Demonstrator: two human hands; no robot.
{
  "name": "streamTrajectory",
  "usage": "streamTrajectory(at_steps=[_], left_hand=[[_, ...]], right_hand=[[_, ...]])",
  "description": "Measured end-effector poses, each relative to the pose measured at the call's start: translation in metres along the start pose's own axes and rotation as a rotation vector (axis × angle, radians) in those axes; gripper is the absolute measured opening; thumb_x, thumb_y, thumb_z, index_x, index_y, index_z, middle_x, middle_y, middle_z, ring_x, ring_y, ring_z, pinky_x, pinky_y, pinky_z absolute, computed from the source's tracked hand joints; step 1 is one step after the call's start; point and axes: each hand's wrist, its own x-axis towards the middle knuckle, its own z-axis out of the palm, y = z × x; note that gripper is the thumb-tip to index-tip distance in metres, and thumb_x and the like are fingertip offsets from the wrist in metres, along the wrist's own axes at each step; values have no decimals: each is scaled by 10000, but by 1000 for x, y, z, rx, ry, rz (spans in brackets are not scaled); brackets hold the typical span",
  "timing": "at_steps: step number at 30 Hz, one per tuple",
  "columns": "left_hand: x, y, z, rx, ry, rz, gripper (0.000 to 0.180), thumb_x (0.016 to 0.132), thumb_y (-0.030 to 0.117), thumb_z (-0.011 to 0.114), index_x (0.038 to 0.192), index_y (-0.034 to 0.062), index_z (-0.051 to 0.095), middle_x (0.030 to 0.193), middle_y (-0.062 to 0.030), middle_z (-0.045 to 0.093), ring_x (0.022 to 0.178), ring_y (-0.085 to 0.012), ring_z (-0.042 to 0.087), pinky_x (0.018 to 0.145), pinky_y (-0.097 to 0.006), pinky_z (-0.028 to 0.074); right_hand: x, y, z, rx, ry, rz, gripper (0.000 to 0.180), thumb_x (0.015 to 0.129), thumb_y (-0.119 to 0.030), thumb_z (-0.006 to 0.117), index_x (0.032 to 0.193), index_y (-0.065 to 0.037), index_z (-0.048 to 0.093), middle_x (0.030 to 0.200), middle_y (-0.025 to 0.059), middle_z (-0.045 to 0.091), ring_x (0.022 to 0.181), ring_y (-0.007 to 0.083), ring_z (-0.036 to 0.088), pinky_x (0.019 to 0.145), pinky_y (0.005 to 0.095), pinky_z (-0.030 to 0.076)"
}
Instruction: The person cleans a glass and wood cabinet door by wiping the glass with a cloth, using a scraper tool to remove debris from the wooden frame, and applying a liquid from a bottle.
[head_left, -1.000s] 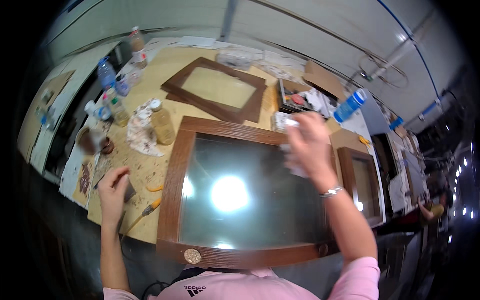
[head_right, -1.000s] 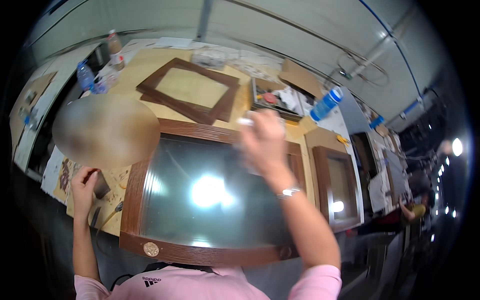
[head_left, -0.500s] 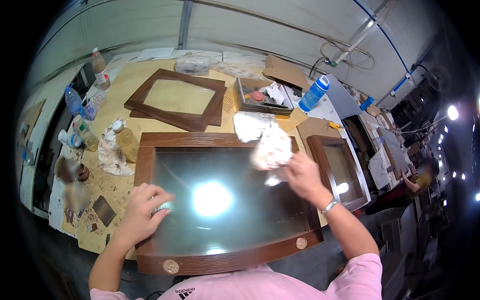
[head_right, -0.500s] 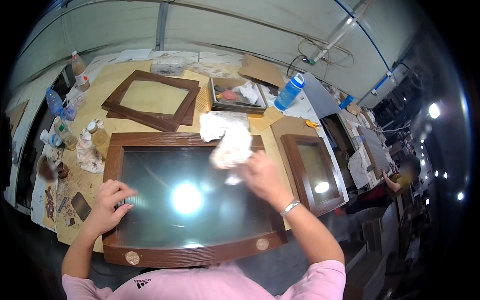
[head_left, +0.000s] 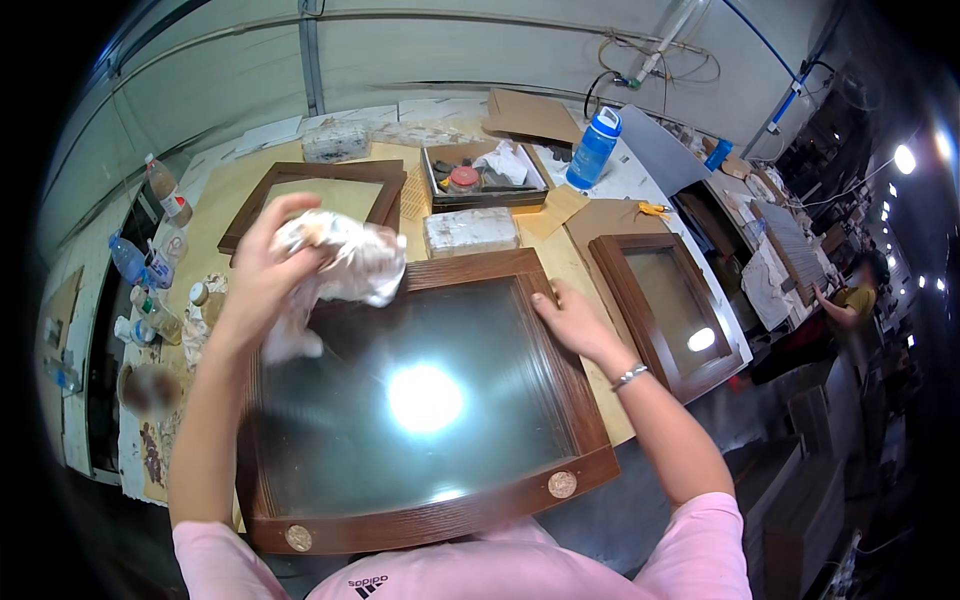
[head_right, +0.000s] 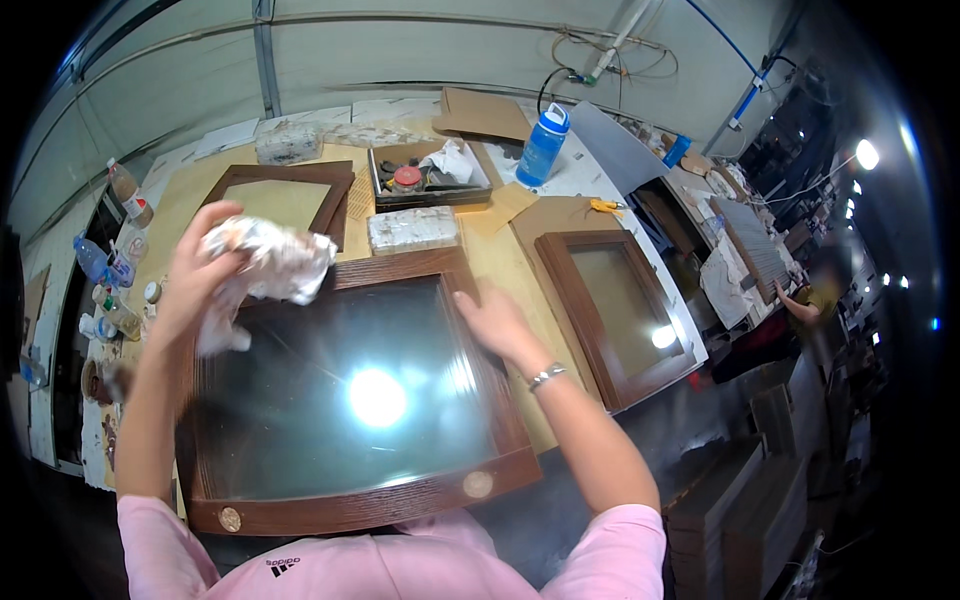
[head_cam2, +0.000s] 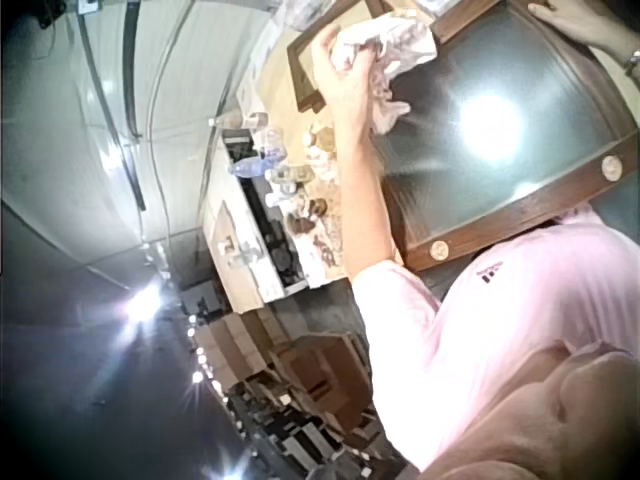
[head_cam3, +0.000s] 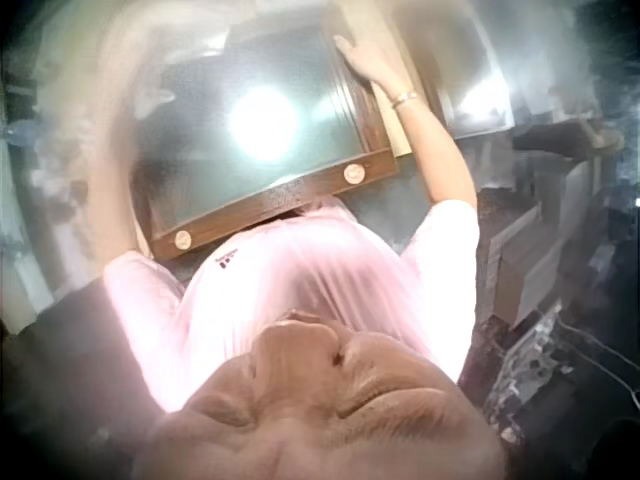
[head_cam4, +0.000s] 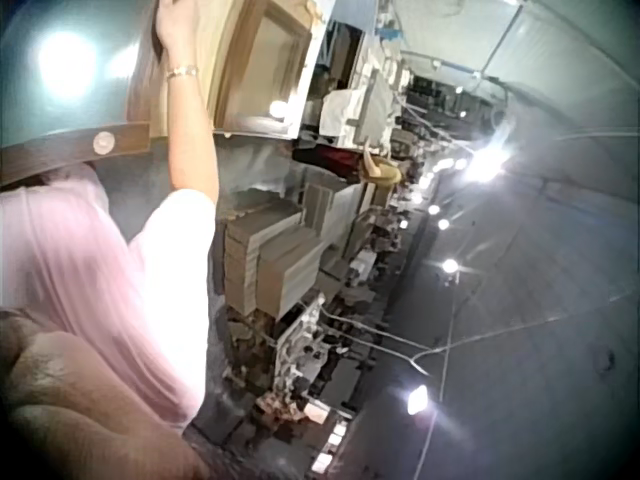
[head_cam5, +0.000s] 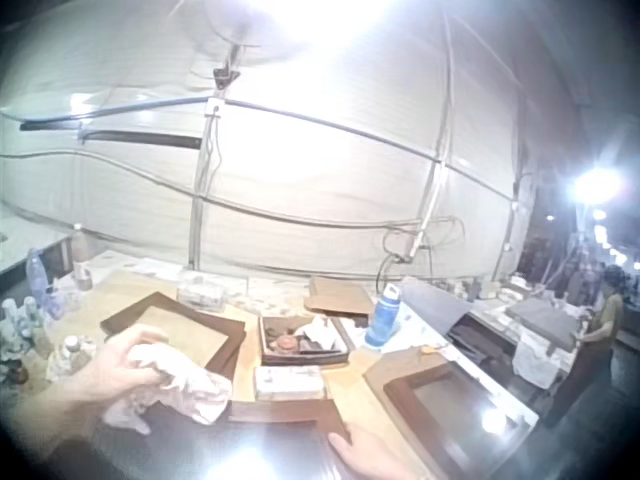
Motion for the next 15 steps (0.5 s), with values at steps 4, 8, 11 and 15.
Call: streamTrajectory(at_steps=[4, 8, 11, 15], left_hand=[[27, -84, 65, 1061, -293, -9, 736, 871, 238, 710, 1538, 168, 408, 1437, -253, 480, 1266, -374, 519, 1108, -478, 383], [14, -100, 156, 766, -410, 442, 444, 891, 124, 663, 1329, 191, 633, 1388, -209, 527, 1191, -402, 515, 1046, -508, 398], [-4, -87, 170, 839, -386, 599, 409, 857, 112, 690, 1263, 143, 654, 1221, -165, 612, 1034, -362, 594, 900, -452, 498], [8, -64, 88, 1039, -416, 341, 420, 842, 152, 671, 1261, 160, 648, 1114, -175, 685, 912, -375, 695, 774, -473, 577]], right_hand=[[5, -30, 15, 38, -39, 74, 494, 1042, -353, 454, 1225, 104, 501, 1014, 389, 652, 1010, 532, 632, 913, 546, 495], [5, -26, 21, 23, -10, 29, 443, 1051, -344, 432, 1146, 79, 519, 941, 363, 667, 939, 528, 642, 871, 571, 497], [3, -20, 16, 53, 3, 47, 419, 1055, -331, 422, 1124, 71, 518, 919, 358, 665, 914, 527, 640, 852, 578, 496], [-1, -24, 12, 37, -14, 68, 414, 1056, -329, 414, 1118, 69, 512, 911, 355, 665, 906, 525, 642, 847, 579, 498]])
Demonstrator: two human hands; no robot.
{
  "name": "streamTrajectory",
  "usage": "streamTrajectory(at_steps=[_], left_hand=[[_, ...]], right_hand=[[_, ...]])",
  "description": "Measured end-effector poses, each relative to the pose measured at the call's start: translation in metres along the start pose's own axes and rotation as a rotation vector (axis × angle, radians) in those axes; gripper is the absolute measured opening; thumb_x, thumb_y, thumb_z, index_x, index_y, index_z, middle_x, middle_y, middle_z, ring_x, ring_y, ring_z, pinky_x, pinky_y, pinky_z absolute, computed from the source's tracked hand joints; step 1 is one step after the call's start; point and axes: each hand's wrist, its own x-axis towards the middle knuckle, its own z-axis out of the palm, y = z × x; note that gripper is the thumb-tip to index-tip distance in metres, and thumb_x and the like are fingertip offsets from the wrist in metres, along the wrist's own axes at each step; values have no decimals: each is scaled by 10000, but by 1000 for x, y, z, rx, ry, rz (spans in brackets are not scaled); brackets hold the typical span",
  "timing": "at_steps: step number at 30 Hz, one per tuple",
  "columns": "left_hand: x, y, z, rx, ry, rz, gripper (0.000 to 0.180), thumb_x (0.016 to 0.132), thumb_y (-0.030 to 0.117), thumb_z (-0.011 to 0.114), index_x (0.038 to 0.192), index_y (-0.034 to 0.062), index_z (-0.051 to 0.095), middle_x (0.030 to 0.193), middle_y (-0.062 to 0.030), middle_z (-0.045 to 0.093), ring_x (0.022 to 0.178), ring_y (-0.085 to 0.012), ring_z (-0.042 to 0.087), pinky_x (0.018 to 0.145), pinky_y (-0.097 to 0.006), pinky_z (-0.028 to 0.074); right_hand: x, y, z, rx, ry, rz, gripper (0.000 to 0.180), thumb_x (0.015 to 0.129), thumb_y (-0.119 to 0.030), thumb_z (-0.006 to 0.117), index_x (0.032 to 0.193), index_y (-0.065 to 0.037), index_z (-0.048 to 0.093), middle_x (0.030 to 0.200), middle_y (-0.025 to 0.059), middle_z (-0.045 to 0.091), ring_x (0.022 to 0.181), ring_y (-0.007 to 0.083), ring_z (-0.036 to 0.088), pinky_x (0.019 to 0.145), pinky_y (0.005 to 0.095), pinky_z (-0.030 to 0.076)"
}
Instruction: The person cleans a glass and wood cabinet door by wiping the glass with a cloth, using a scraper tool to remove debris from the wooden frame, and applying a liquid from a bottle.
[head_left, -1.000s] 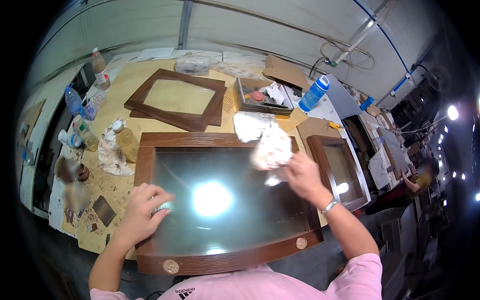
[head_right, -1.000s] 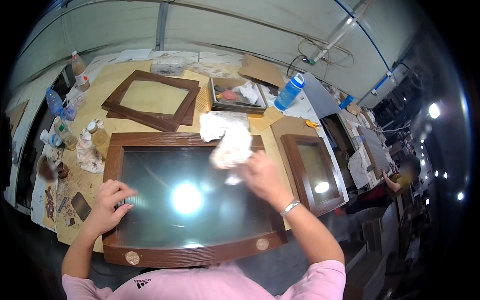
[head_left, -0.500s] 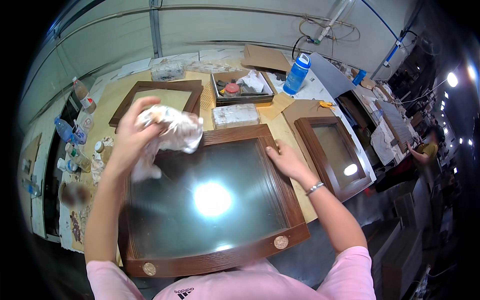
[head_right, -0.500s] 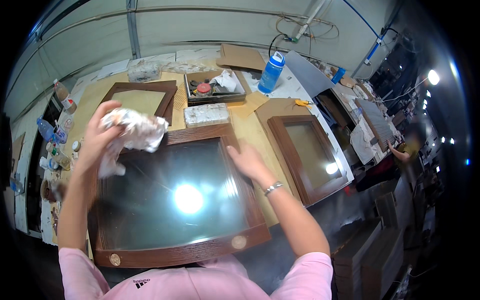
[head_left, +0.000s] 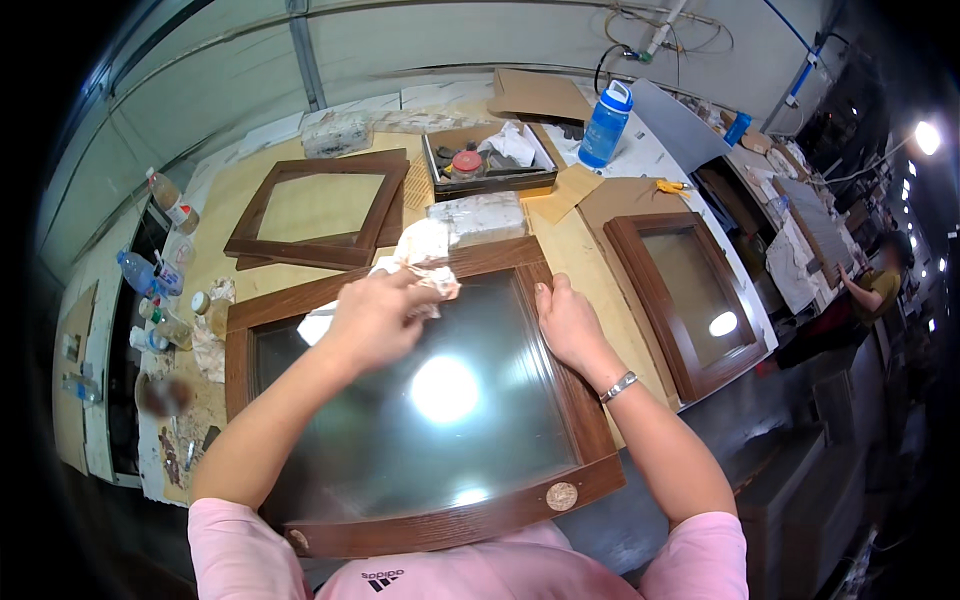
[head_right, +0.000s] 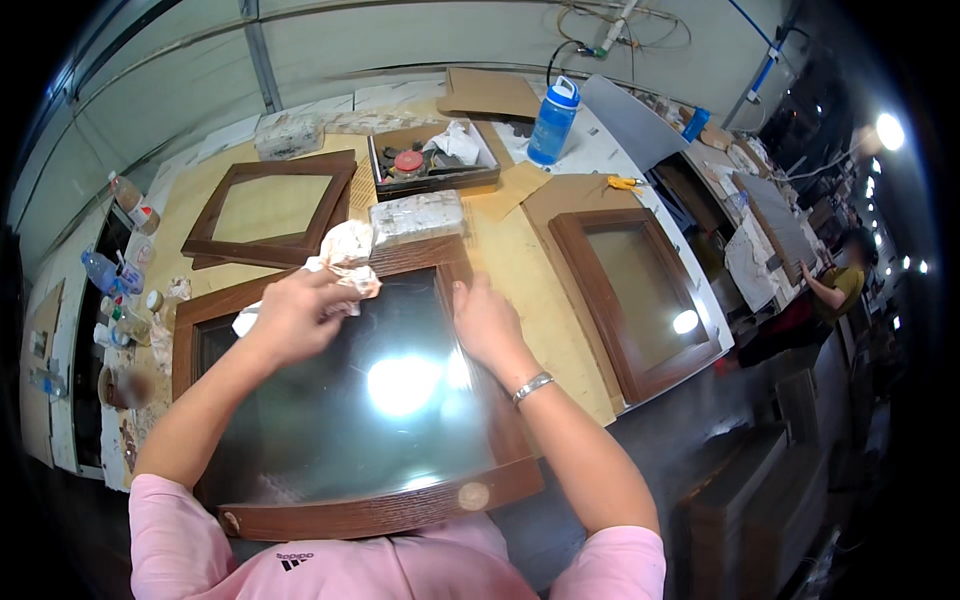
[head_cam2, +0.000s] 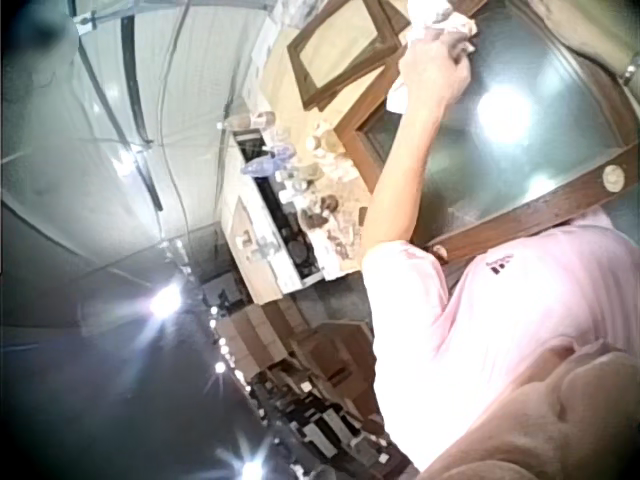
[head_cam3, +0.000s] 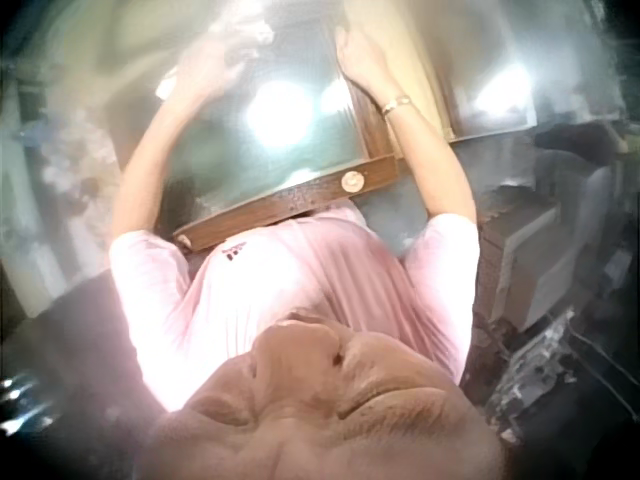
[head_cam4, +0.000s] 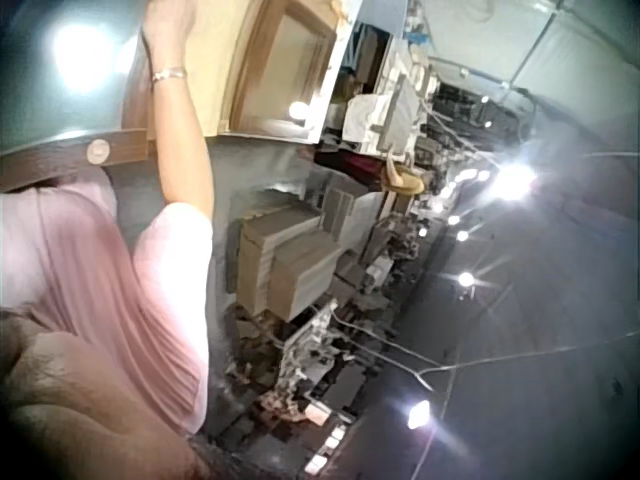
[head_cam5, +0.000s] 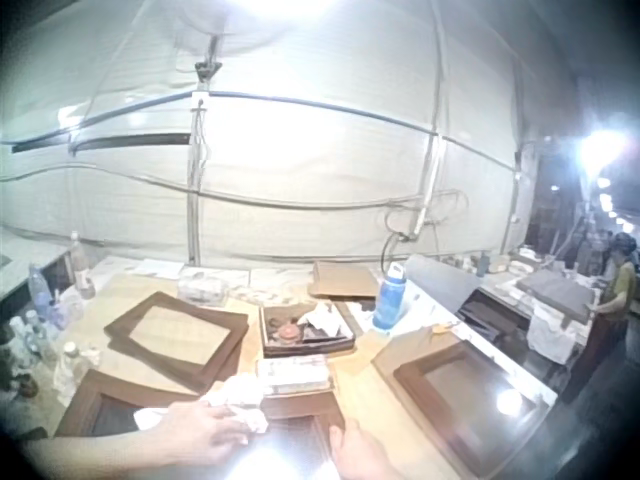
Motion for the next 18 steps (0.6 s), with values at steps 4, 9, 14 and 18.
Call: streamTrajectory(at_steps=[4, 9, 14, 18], left_hand=[[36, 40, 51, 52, 271, 208, 512, 807, 132, 699, 1312, 93, 623, 1041, -161, 680, 973, -316, 663, 862, -419, 546], [21, 31, 36, 70, 233, 134, 459, 885, 206, 687, 1327, 123, 595, 1063, -140, 706, 953, -333, 684, 790, -440, 564], [-91, -36, -48, 259, 123, -216, 234, 893, 277, 675, 1093, 173, 739, 972, -126, 743, 812, -328, 713, 716, -464, 571], [-117, -65, -99, 56, -5, -640, 316, 853, 286, 662, 1037, 47, 757, 853, -180, 737, 728, -344, 702, 696, -446, 542]], right_hand=[[4, -2, 5, -32, -4, 6, 421, 1059, -345, 400, 1119, 55, 513, 934, 343, 677, 924, 512, 653, 855, 568, 502], [-1, -8, -2, -72, -27, 13, 417, 1062, -347, 387, 1121, 43, 523, 958, 331, 683, 948, 498, 657, 860, 560, 504], [-2, -4, -3, -48, -5, 15, 421, 1064, -337, 383, 1132, 52, 530, 931, 321, 688, 923, 501, 661, 857, 561, 506], [-2, -9, 1, -64, 1, -1, 432, 1062, -336, 381, 1146, 62, 527, 914, 327, 686, 904, 506, 662, 855, 556, 513]])
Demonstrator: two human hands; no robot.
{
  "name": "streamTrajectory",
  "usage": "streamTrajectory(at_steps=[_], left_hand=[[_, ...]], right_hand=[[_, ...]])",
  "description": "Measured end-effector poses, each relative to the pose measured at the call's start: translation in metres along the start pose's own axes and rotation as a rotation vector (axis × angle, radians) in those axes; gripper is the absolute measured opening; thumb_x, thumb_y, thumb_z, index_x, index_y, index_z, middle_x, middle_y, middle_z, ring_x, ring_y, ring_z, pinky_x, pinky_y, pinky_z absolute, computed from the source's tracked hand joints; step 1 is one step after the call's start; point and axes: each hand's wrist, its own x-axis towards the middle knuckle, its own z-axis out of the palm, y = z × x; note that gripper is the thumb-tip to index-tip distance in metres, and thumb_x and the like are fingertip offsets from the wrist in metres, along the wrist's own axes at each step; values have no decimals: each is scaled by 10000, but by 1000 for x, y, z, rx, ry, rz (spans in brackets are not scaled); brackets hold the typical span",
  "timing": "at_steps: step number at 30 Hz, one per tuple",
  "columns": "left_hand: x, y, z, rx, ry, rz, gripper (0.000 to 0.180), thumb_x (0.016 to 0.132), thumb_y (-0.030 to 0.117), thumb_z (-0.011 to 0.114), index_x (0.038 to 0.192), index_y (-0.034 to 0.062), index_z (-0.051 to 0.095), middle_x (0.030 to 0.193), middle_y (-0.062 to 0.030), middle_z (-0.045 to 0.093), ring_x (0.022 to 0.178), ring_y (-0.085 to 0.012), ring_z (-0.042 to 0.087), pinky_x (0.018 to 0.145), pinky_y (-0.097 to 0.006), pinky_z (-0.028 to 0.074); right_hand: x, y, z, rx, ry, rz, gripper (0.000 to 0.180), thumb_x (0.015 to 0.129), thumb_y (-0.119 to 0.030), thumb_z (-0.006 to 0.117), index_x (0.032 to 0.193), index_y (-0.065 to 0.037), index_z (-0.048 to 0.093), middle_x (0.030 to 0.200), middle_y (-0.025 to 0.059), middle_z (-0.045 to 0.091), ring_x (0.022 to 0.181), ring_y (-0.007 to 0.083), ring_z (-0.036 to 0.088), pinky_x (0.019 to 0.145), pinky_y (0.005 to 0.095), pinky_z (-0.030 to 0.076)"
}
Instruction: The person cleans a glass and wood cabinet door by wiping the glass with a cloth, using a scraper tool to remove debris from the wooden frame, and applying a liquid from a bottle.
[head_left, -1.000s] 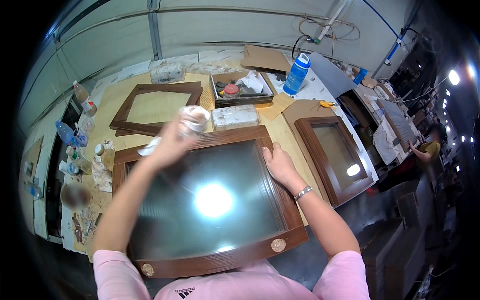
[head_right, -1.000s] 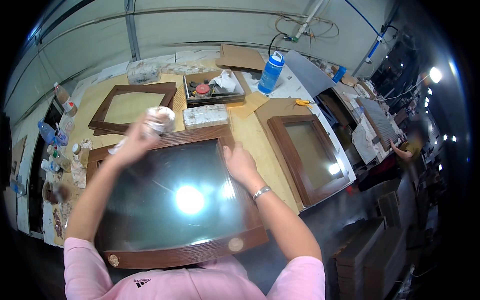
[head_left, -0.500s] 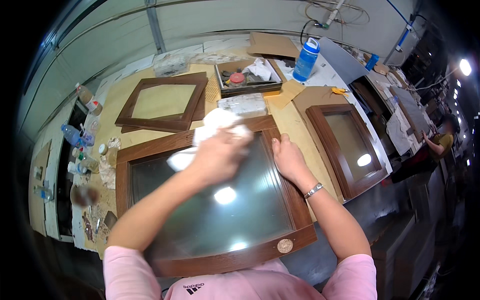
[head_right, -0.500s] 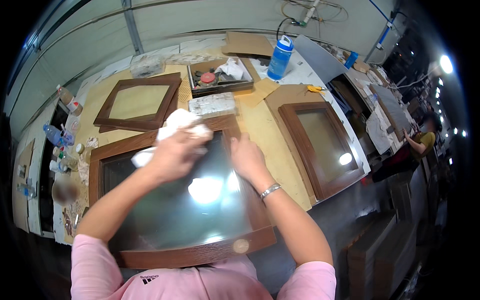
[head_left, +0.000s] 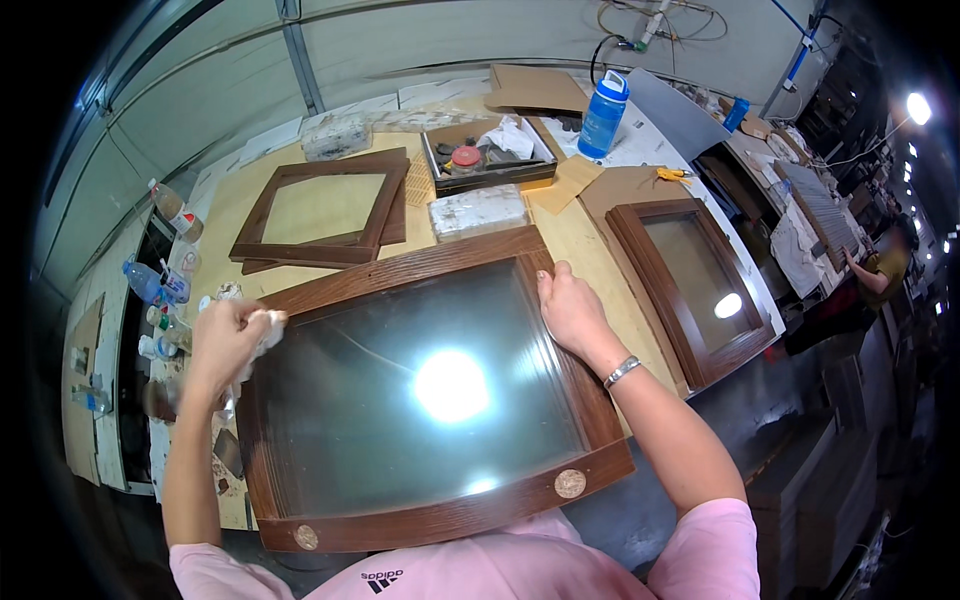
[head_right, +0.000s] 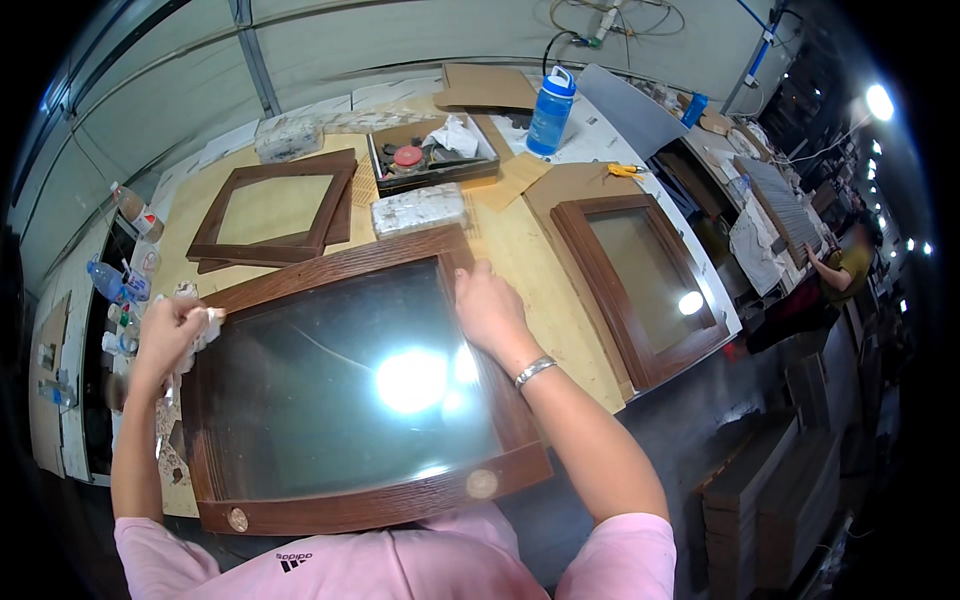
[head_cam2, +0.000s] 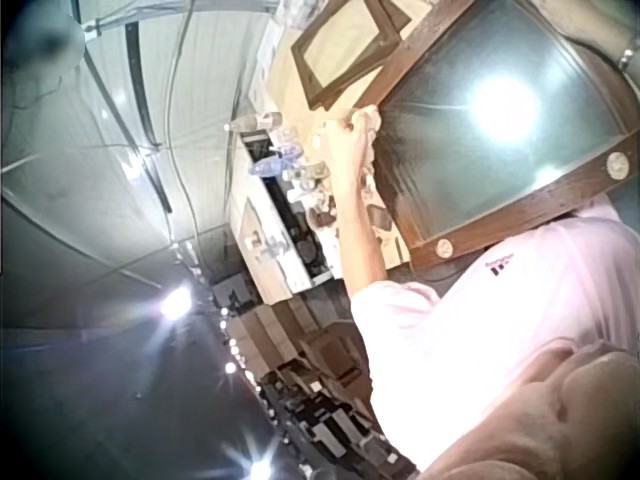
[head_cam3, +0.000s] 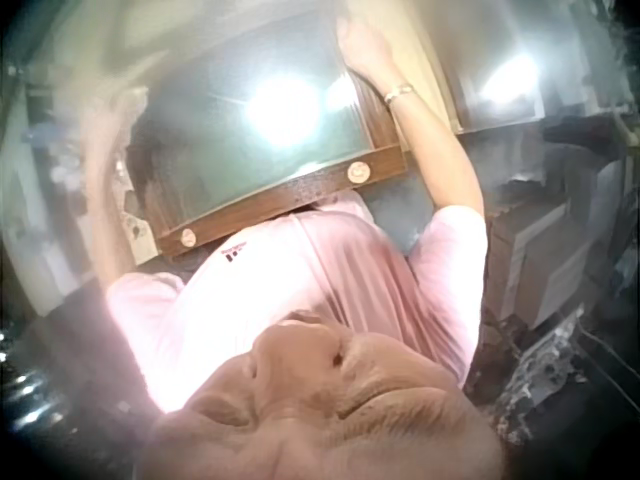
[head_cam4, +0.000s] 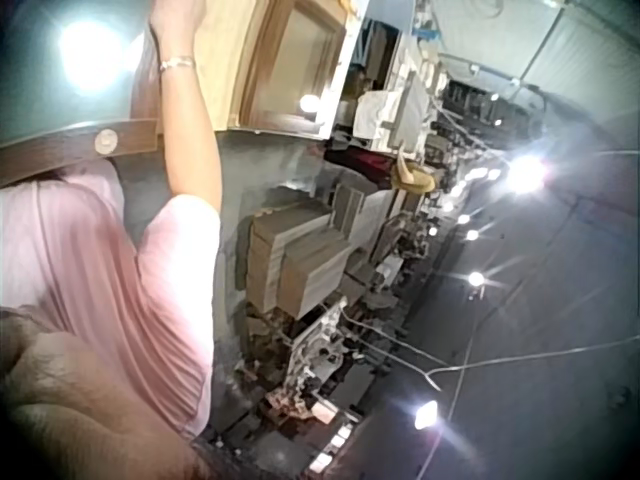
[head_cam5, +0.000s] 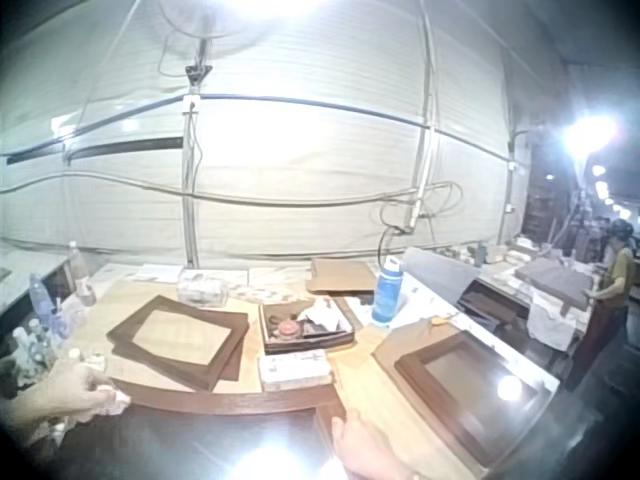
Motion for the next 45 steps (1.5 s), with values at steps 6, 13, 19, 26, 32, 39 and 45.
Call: streamTrajectory(at_steps=[6, 13, 19, 26, 32, 39, 45], left_hand=[[45, 144, 89, -333, 60, 729, 577, 858, 316, 694, 1344, 24, 586, 1233, -200, 622, 1167, -382, 560, 1055, -465, 420], [41, 125, 113, -28, 46, 645, 554, 818, 195, 715, 1353, 108, 601, 1374, -117, 611, 1340, -306, 504, 1167, -537, 313], [46, 187, 142, -288, -7, 757, 506, 789, 90, 710, 1290, 106, 638, 1229, -157, 669, 1218, -352, 582, 1069, -474, 435], [113, 197, 131, -375, 240, 738, 486, 789, -70, 578, 1207, 128, 730, 1264, -145, 650, 1033, -388, 591, 922, -423, 491], [115, 172, 106, -117, -209, 497, 223, 719, 189, 729, 910, 97, 800, 961, -102, 734, 899, -318, 688, 828, -415, 536], [111, 205, 130, -420, -1, 601, 220, 804, 91, 604, 949, 90, 770, 1050, -120, 714, 1017, -322, 648, 902, -409, 503], [47, 105, 104, -468, -92, 412, 201, 741, 74, 615, 889, 72, 751, 999, -97, 677, 963, -304, 660, 848, -372, 517]], right_hand=[[4, 5, 5, -25, 18, -13, 440, 1058, -338, 380, 1127, 68, 533, 921, 338, 681, 897, 504, 660, 850, 555, 517], [1, 11, 3, 5, 69, -37, 396, 1054, -310, 402, 1081, 61, 540, 875, 309, 683, 854, 486, 670, 789, 560, 527], [6, 16, 12, 59, 85, -57, 346, 1039, -271, 435, 1070, 62, 527, 874, 308, 683, 838, 481, 673, 767, 556, 535], [5, 3, 9, 26, 83, -65, 354, 1046, -281, 421, 1059, 54, 533, 854, 307, 682, 832, 480, 676, 756, 550, 541], [4, 18, 6, 59, 80, -24, 359, 1050, -288, 412, 1049, 47, 541, 851, 300, 691, 832, 476, 682, 764, 556, 543], [4, 10, 7, 79, 76, -38, 359, 1036, -295, 425, 1080, 37, 552, 882, 290, 700, 865, 469, 685, 806, 560, 532], [21, 28, 2, 249, 161, -91, 463, 957, -306, 614, 1219, 76, 597, 1034, 294, 699, 964, 425, 686, 884, 468, 525]])
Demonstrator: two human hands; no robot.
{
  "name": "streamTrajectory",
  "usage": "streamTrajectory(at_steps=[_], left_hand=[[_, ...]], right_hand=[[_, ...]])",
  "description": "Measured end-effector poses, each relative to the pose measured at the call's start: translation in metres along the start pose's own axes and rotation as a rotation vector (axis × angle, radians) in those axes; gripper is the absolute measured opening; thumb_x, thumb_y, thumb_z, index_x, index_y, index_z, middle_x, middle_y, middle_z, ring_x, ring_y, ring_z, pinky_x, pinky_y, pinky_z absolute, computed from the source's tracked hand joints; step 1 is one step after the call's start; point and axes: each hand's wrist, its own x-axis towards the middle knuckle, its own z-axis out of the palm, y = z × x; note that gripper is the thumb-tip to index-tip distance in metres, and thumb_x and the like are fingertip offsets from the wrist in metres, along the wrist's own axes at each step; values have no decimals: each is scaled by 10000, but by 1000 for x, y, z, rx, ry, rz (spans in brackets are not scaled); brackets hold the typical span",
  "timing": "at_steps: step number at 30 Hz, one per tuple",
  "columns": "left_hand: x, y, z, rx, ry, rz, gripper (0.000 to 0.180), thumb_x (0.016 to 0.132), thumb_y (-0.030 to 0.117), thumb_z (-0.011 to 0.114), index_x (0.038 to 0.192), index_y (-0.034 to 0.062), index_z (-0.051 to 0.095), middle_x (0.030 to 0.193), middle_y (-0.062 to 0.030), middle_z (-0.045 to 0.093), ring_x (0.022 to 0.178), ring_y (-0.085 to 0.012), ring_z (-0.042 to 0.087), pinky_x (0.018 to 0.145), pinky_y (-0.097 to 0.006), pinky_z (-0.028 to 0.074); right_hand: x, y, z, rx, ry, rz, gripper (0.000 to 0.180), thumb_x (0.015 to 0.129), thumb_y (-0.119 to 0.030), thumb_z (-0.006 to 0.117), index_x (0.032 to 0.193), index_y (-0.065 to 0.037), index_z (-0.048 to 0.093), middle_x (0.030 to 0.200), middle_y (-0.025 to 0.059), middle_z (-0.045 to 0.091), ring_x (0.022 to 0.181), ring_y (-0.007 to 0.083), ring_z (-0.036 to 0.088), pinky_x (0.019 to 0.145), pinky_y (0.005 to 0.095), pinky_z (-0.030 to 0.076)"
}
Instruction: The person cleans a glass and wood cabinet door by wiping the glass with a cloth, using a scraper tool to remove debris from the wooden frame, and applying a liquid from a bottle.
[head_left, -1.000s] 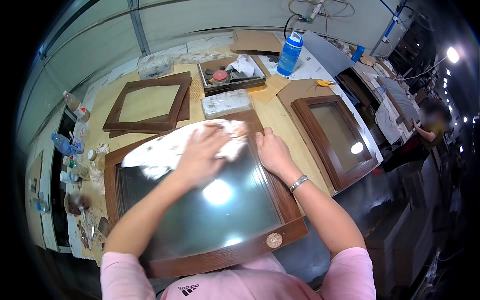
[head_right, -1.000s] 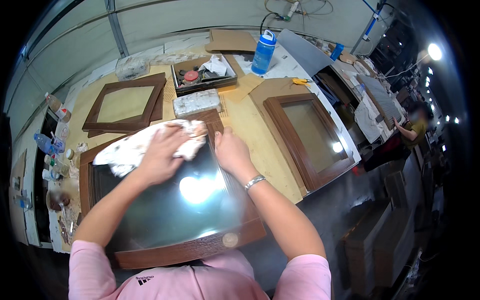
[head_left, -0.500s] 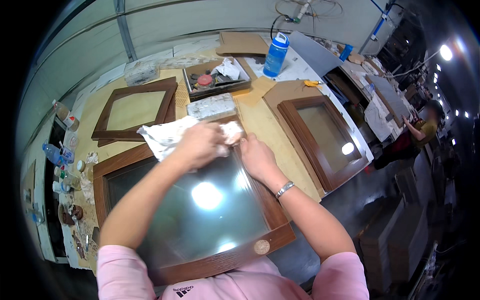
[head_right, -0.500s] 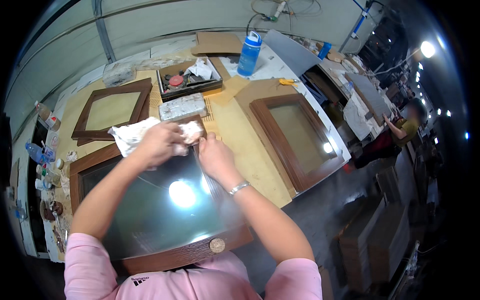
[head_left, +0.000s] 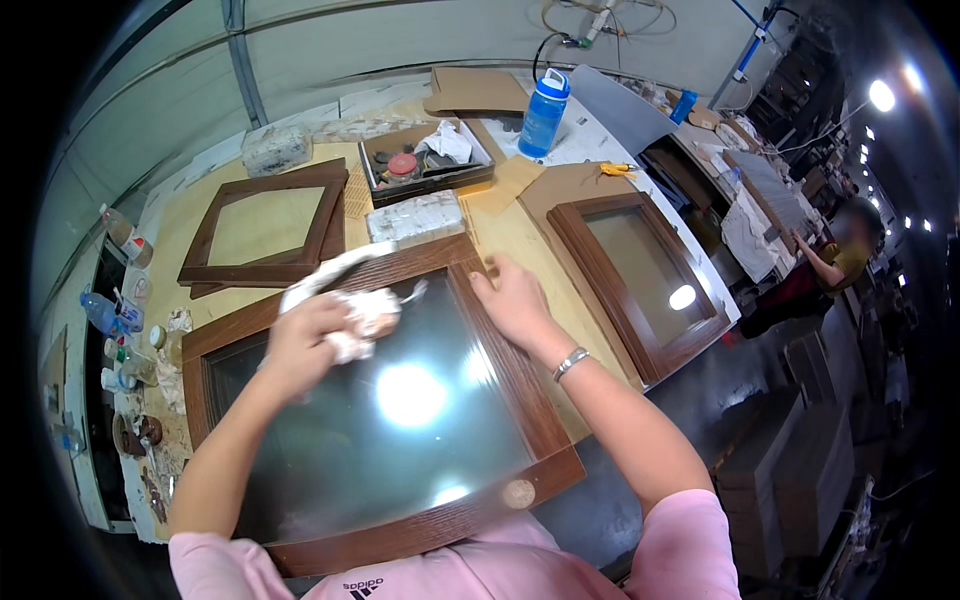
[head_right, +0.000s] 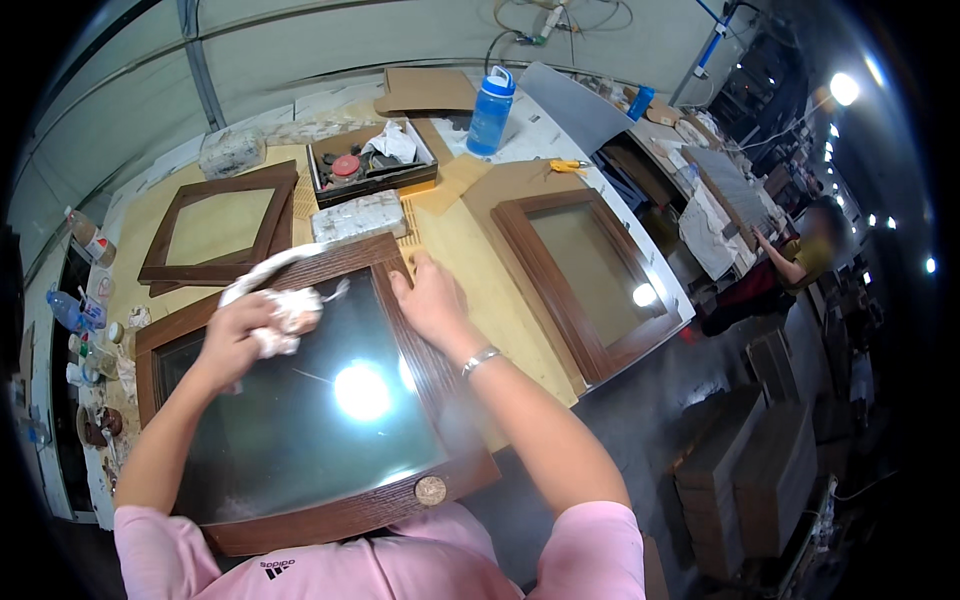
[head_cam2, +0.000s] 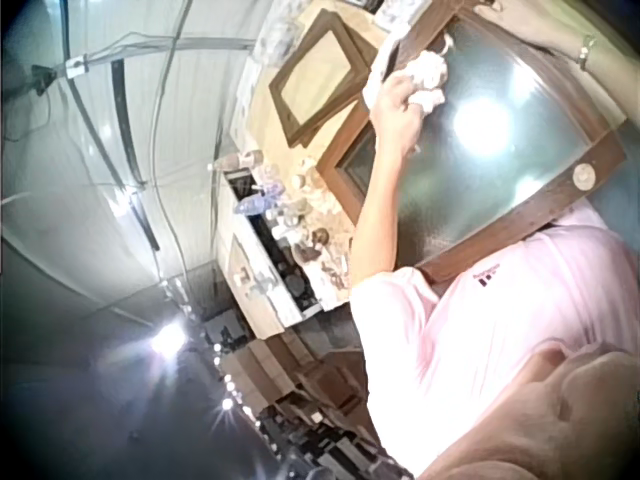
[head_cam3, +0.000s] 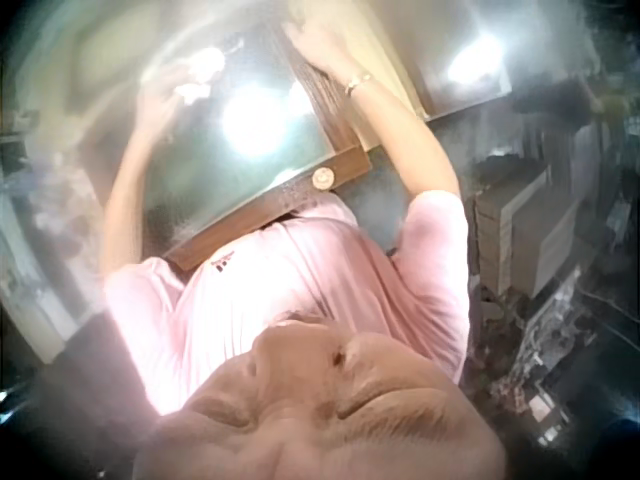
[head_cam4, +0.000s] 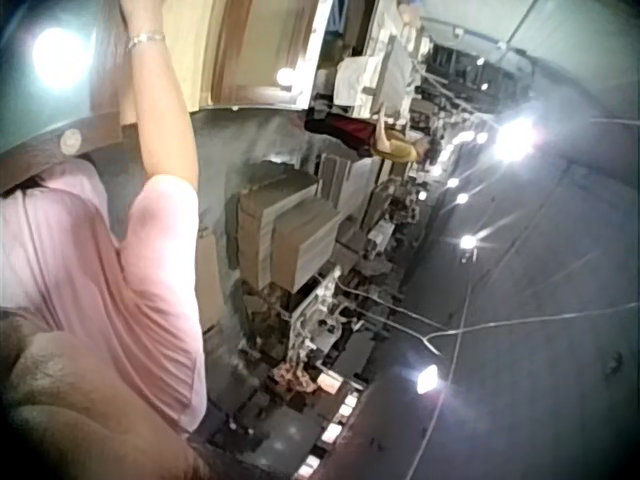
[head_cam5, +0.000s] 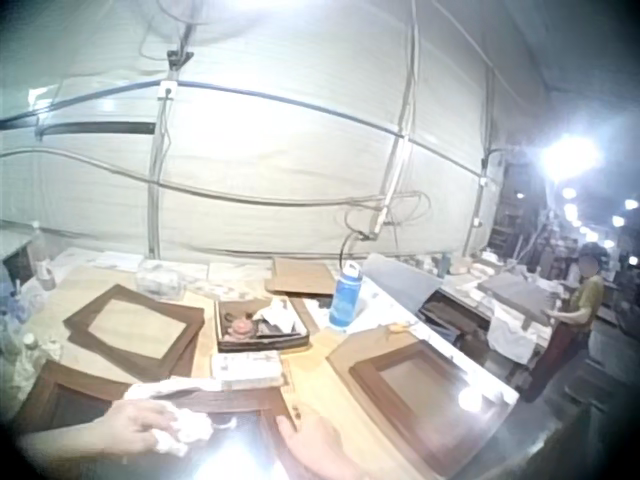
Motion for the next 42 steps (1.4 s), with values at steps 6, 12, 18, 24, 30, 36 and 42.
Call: streamTrajectory(at_steps=[6, 12, 18, 24, 30, 36, 42], left_hand=[[-101, -10, -43, -162, 77, -183, 204, 679, -13, 605, 831, 14, 739, 940, -107, 628, 922, -267, 624, 845, -321, 483], [-144, 30, -35, -105, -51, 17, 327, 657, 0, 638, 951, 57, 772, 1080, -146, 657, 993, -314, 634, 894, -381, 503], [-167, 70, -66, -92, 93, 107, 465, 678, 1, 694, 1140, 54, 715, 1282, -196, 628, 1024, -364, 640, 898, -430, 525], [-217, 46, -83, -113, 431, -146, 251, 761, -18, 632, 994, -60, 715, 971, -174, 716, 879, -261, 689, 776, -330, 530], [-233, 35, -48, -275, 330, -342, 179, 786, -79, 623, 937, -51, 717, 858, -135, 694, 757, -226, 647, 677, -313, 498], [-229, 33, -36, -127, 363, -274, 167, 772, -75, 638, 912, -21, 709, 828, -129, 653, 747, -266, 624, 650, -339, 479], [-227, 34, -34, -84, 366, -254, 164, 766, -74, 641, 908, -15, 698, 822, -130, 644, 744, -288, 617, 647, -358, 470]], right_hand=[[53, -27, 4, -62, -98, -118, 542, 779, -279, 801, 1210, 20, 669, 1113, 259, 704, 1052, 385, 680, 933, 427, 529], [84, 1, 2, 139, -266, -92, 436, 708, -125, 790, 1113, 10, 700, 1036, 168, 726, 979, 256, 685, 899, 345, 524], [88, -16, -3, 198, -349, 60, 333, 741, -37, 763, 1056, 16, 669, 901, 53, 657, 780, 119, 599, 675, 266, 484], [85, -22, -8, 156, -375, 41, 324, 772, 40, 698, 1094, 3, 688, 922, 60, 673, 785, 125, 624, 682, 278, 525], [93, -15, -13, 197, -419, 70, 367, 773, 4, 742, 1138, 8, 708, 974, 66, 680, 831, 140, 646, 699, 291, 544], [92, -21, -16, 153, -431, 69, 387, 763, -57, 811, 1128, 23, 708, 948, 77, 691, 840, 148, 659, 680, 298, 553], [98, -23, -15, 4, -453, -31, 397, 736, -61, 822, 1088, 64, 688, 980, 166, 727, 887, 203, 699, 813, 323, 547]])
